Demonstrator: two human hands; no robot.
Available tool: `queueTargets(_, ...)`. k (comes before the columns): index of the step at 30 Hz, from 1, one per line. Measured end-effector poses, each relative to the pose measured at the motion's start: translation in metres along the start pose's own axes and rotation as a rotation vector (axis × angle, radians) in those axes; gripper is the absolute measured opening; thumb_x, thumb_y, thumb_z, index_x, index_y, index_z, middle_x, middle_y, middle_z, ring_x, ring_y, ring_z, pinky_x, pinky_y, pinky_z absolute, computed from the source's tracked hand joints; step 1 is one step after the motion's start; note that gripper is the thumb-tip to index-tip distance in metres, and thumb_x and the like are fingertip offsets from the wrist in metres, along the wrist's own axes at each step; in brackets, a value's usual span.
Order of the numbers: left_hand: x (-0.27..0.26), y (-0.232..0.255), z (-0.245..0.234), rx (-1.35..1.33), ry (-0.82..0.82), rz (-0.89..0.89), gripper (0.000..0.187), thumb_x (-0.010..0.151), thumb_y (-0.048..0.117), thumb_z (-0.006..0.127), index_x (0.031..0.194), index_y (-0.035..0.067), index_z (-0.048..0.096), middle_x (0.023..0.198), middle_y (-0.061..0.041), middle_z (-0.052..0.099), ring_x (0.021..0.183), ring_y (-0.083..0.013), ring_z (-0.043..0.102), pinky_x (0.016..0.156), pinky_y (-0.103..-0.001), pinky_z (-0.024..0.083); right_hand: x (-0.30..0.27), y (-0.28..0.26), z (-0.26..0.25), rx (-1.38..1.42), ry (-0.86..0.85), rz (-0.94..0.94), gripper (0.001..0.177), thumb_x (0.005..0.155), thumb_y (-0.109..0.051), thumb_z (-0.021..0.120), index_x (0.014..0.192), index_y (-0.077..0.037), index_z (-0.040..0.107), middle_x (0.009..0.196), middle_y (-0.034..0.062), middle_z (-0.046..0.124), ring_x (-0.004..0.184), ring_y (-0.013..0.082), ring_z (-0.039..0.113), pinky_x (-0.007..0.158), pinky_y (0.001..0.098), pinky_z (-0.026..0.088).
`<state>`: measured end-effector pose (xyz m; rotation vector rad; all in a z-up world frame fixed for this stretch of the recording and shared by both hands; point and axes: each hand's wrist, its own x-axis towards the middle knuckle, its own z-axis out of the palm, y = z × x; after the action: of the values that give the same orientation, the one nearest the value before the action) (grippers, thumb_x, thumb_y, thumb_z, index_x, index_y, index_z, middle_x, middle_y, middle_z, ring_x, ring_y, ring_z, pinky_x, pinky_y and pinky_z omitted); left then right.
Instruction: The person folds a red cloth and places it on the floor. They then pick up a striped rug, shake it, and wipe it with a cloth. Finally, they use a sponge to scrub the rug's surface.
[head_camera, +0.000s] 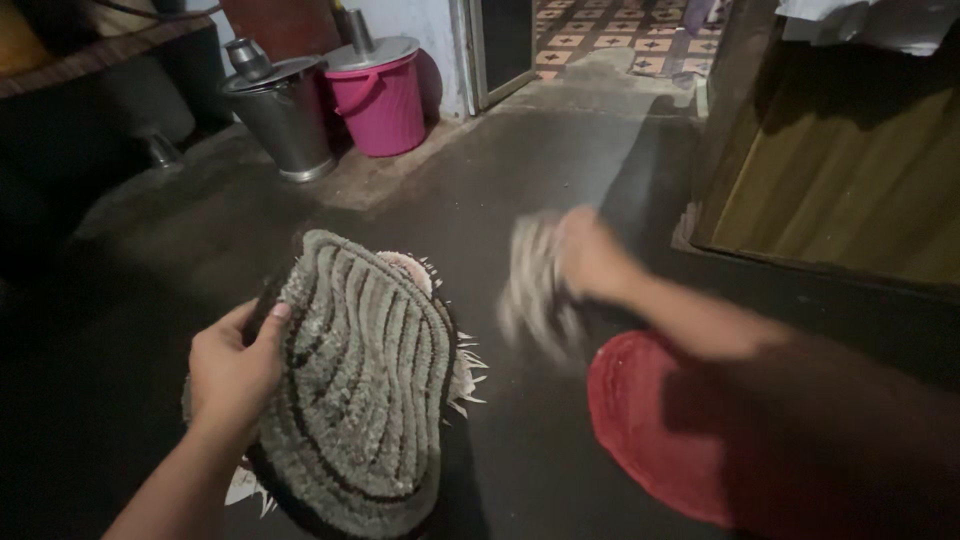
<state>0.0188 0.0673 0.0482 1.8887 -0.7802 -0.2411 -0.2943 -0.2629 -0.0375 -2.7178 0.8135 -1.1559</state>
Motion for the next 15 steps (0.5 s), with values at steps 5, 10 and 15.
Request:
queueTargets(5,-0.005,0.005,0.004,-0.047,-0.030,0.031,0.038,0.097,0.026,0.068,0.129,0.005,0.070,0.104,-0.011,0.078,0.089,-0.0168,0.071,0.082,-0.031,0.051,0.049,0.008,-0.025,0.573,0.798,0.682,0.009,0.099,-0.010,0.058,0.103,-0.002,0.061,0.098,0.0074,0.062,0.088,0.0193,0.060,0.081,0.0378,0.049)
queueTargets(10,-0.008,0.011,0.016,-0.100,-0.042,0.047,0.038,0.097,0.024,0.067,0.130,0.006,0.072,0.103,-0.012,0.080,0.089,-0.0183,0.070,0.082,-0.032,0.052,0.019,-0.061,0.061,0.530,-0.044,0.001,0.020,0.091,-0.014,0.064,0.109,-0.004,0.062,0.107,0.0167,0.064,0.098,0.0285,0.062,0.089,0.0423,0.050)
queueTargets(15,-0.004,0.012,0.008,0.033,-0.048,0.036,0.040,0.096,0.026,0.068,0.131,0.007,0.069,0.103,-0.011,0.080,0.091,-0.0185,0.073,0.084,-0.033,0.052,-0.064,-0.100,0.091,-0.286,-1.302,-0.090,0.033,0.078,-0.009,0.066,0.109,-0.004,0.076,0.115,0.0210,0.072,0.110,0.0375,0.068,0.092,0.0494,0.054)
